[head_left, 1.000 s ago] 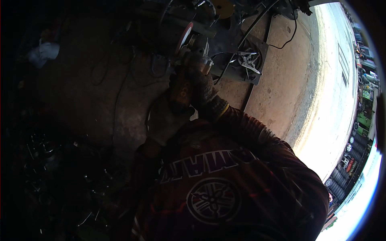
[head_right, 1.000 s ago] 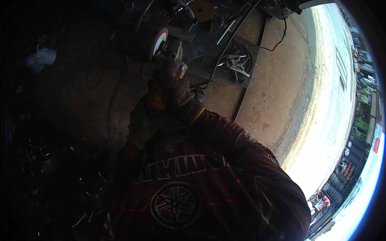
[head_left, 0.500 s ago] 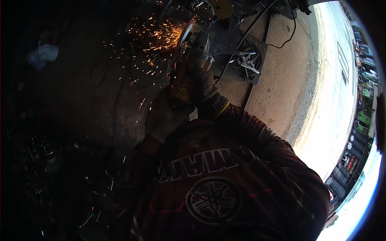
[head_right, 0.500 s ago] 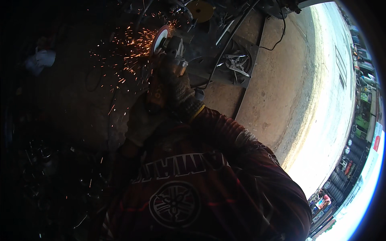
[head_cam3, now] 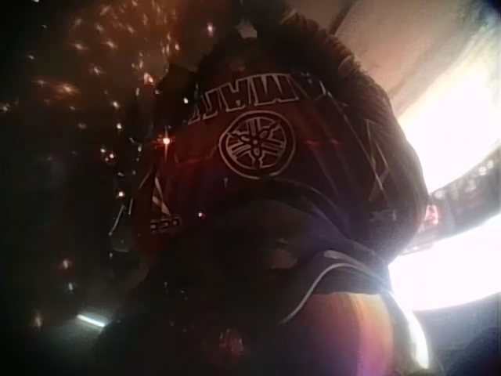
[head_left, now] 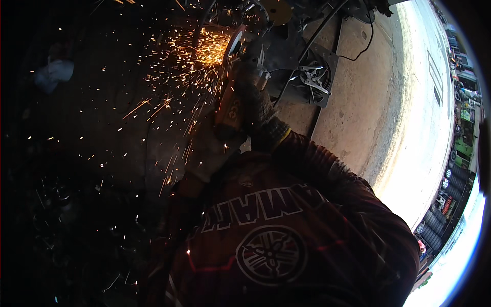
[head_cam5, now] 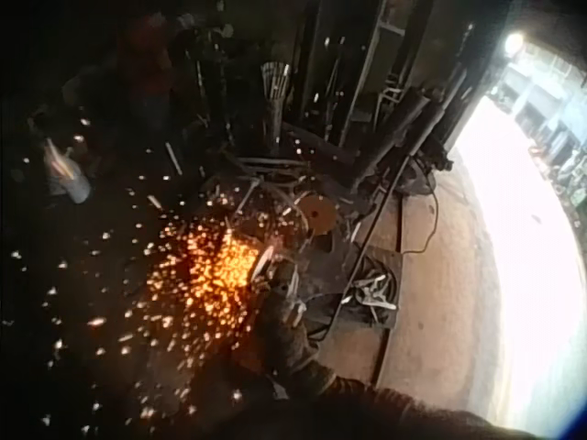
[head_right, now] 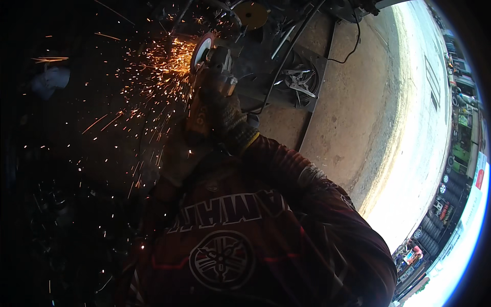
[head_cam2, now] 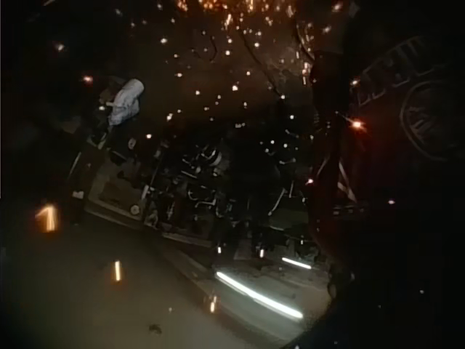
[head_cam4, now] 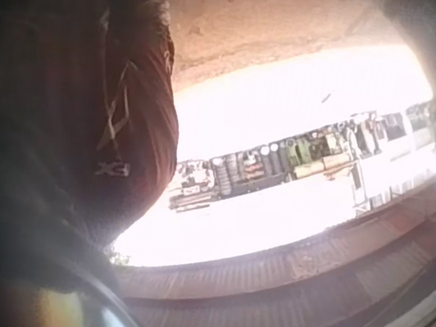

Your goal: The person installs a grinding disc onto an angle grinder and uses it to grind a metal workpiece on a table.

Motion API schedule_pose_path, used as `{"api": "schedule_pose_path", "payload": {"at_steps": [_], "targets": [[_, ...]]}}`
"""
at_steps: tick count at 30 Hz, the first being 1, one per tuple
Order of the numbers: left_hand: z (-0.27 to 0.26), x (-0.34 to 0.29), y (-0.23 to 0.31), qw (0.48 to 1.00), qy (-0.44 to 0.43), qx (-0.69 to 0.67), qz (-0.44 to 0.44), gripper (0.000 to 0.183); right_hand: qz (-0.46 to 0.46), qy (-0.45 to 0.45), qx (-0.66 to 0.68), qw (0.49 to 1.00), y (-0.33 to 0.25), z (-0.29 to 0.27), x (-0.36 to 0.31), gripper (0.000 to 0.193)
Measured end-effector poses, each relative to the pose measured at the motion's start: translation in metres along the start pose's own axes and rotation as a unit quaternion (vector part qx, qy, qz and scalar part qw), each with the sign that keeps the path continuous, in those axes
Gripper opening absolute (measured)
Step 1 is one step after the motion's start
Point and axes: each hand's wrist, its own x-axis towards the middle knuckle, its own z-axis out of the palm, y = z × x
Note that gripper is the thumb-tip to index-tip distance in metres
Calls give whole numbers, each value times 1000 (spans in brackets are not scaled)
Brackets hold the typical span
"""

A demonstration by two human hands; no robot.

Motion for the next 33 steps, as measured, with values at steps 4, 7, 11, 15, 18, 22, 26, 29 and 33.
{"api": "schedule_pose_path", "payload": {"at_steps": [4,7,11,15,18,22,26,29,33], "targets": [[15,7,-57,931,-14,271,244,80,44,35,125,991,-5,3,4,43],[11,14,-11,959,4,158,236,82,51,44,129,989,-15,3,-2,40],[2,-1,-1,994,49,59,82,74,18,13,130,991,-8,13,-1,38],[1,0,-10,968,72,126,206,72,64,2,122,990,-9,7,2,38],[3,9,6,996,-89,-20,-23,77,38,4,140,989,0,-7,-2,41],[-2,-15,-8,999,17,-7,43,84,41,-62,168,983,1,18,-23,52],[-3,-31,-18,999,33,-29,23,86,66,-42,171,982,12,27,-35,56],[-7,-33,-16,996,29,-75,31,86,70,-49,150,985,13,28,-42,57],[-3,-25,-22,999,14,-52,3,86,80,-50,203,975,31,11,-37,55]]}}
